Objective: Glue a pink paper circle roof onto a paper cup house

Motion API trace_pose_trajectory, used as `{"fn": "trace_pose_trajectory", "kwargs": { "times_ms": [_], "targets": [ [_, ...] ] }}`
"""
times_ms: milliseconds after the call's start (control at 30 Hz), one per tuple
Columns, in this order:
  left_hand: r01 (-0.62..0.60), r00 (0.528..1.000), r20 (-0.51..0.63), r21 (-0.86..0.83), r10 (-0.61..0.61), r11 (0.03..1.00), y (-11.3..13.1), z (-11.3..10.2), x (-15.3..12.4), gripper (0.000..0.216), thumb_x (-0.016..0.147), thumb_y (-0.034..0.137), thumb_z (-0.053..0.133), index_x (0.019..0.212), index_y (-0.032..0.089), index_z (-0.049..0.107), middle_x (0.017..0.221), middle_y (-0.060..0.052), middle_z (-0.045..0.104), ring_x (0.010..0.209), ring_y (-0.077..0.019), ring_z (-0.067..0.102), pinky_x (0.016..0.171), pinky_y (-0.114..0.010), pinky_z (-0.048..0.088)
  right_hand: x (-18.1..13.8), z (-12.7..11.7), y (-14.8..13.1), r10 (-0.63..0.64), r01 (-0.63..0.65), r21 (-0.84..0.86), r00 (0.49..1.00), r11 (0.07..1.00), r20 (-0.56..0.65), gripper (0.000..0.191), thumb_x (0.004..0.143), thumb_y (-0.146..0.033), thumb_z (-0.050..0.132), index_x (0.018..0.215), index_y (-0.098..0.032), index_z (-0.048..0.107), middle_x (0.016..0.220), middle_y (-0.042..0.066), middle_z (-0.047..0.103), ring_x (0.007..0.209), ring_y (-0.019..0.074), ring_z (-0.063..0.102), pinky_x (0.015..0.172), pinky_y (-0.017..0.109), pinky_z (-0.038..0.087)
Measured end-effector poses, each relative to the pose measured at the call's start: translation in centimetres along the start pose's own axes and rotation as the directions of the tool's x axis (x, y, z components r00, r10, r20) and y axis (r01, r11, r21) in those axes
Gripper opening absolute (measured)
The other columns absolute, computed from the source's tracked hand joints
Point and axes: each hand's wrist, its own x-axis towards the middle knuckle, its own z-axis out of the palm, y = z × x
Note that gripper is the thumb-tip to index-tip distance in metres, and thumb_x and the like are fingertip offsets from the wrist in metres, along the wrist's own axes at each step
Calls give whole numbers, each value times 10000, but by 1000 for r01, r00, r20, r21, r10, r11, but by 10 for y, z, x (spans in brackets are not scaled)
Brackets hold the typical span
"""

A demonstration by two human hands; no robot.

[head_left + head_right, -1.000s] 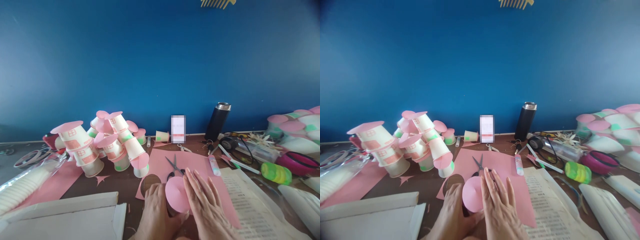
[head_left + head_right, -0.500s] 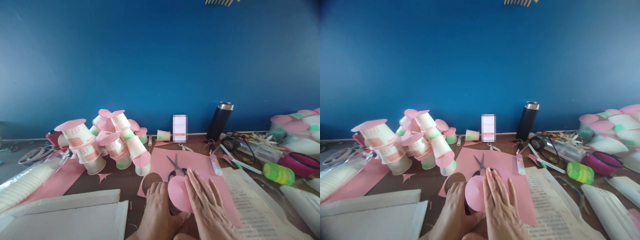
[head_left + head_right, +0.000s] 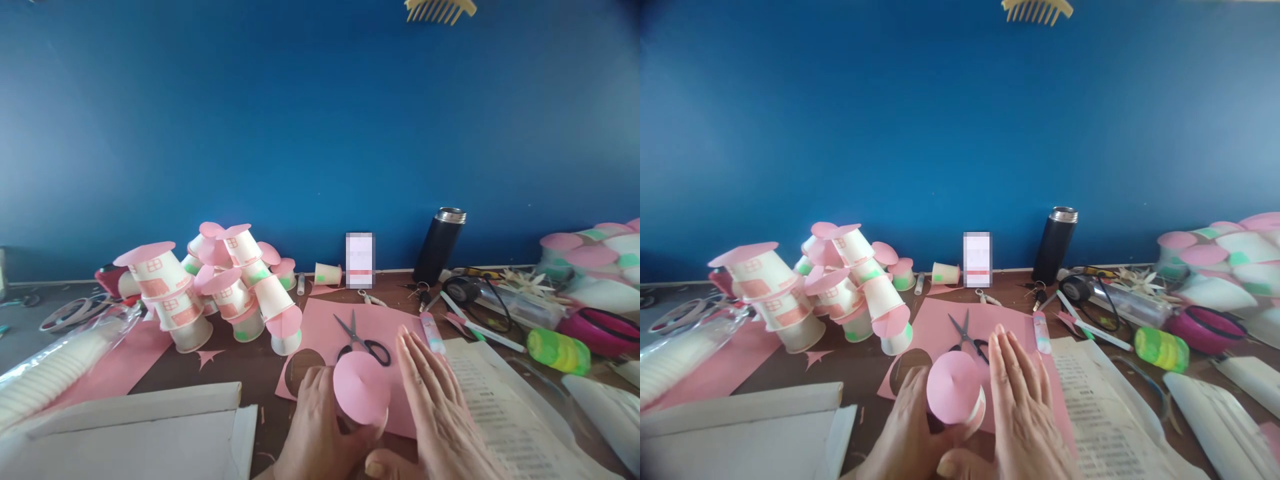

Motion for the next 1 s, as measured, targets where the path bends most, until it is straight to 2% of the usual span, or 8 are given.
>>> {"fn": "trace_pose_trajectory", "kwargs": {
  "times_ms": [100,300,433,533,600,700,800,1000],
  "targets": [
    [16,1000,15,-36,-15,999,4,-2,1,334,690,427,759,876,204,594,827,-47,607,852,-277,613,758,-431,542,0,-3,-2,4,-4,18,1000,1000,-1,1076,873,-679,556,1589,-181,-75,1617,155,174,1388,446,337,1098,607,340],
    [-13,997,74,-38,16,999,2,-2,2,337,695,395,775,922,188,638,844,-57,635,927,-306,615,833,-470,526,0,-5,-4,-33,34,-5,998,999,54,1042,890,-737,448,1588,-126,-25,1596,193,220,1411,431,297,1121,617,277],
    [-86,985,150,-37,90,996,-7,0,1,444,722,409,776,1059,158,634,971,-105,650,978,-319,598,853,-501,519,2,3,1,-159,160,-89,987,983,17,986,876,-821,293,1589,-167,105,1590,199,224,1412,450,272,1000,677,383],
    [-180,960,210,-44,185,983,-12,0,2,538,722,363,787,1171,142,592,1071,-133,642,1030,-331,569,897,-544,494,2,5,3,-187,195,-105,978,975,89,924,869,-837,249,1578,-249,177,1612,195,135,1439,454,184,933,706,428],
    [-185,955,230,-40,189,982,-13,0,3,500,692,294,801,1124,138,604,1074,-136,643,1042,-338,555,912,-562,480,2,4,3,-218,233,-91,964,968,152,907,883,-779,386,1582,-244,169,1611,207,115,1441,465,156,926,722,425],
    [-165,955,242,-36,169,986,-14,0,4,430,663,237,800,1038,129,620,1061,-139,639,1043,-339,544,917,-565,476,0,6,3,-270,294,-121,946,948,180,830,891,-488,588,1580,-230,201,1606,211,135,1432,473,176,905,718,447],
    [-184,951,242,-50,191,982,-15,1,4,431,677,238,782,1056,107,623,1067,-145,633,1050,-334,542,934,-571,466,-3,15,2,-276,300,-168,949,939,150,740,909,-272,563,1571,-263,232,1611,188,142,1436,456,185,931,713,431],
    [-198,949,241,-54,205,979,-15,0,3,476,649,171,753,1098,75,629,1068,-156,638,1060,-334,546,947,-575,461,-8,32,3,-276,290,-249,957,924,91,680,934,-193,543,1546,-342,286,1638,119,91,1440,425,206,990,710,369]
  ]
}}
